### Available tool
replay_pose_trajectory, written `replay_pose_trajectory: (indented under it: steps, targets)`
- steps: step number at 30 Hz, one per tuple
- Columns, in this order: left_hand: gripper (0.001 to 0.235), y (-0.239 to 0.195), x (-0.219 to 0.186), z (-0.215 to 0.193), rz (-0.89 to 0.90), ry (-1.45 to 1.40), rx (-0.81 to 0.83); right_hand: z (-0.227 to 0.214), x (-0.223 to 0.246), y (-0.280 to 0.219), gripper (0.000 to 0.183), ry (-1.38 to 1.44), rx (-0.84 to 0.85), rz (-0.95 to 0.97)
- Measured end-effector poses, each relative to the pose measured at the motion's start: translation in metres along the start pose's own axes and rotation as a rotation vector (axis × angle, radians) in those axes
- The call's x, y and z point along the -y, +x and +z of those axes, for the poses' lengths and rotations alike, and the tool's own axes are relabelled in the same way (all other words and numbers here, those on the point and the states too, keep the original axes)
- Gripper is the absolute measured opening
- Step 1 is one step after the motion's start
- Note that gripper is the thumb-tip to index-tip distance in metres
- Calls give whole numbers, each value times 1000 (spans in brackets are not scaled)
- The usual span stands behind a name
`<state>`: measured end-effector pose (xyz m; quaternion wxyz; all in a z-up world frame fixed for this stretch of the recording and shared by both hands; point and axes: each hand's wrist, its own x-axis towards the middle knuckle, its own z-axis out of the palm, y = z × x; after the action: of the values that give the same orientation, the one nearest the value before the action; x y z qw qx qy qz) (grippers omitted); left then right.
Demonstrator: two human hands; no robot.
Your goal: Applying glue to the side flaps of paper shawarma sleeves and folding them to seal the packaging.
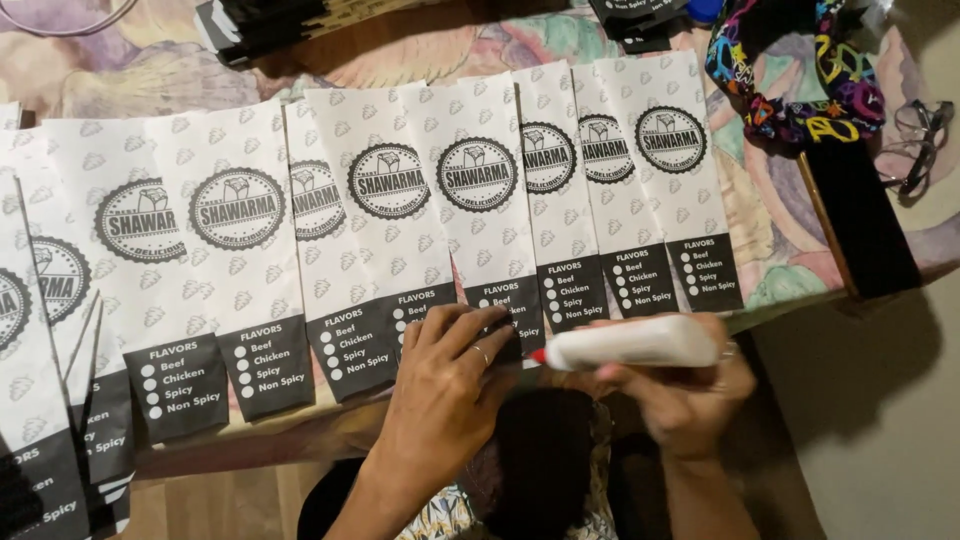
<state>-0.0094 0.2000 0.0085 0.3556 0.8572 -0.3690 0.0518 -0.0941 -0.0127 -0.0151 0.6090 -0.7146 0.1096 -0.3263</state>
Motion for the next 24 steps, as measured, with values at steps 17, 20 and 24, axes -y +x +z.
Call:
replay_pose_trajectory:
  steps: [17,20,24]
  targets:
    - [35,0,0,2,-15,6,-11,3,-4,0,50,107,-71,18]
    - [28,3,0,6,9,5,-82,-8,-20,-13,61,7,-231,10]
    - [21,3,3,12,6,3,-156,14,33,-3,48,-298,-75,32]
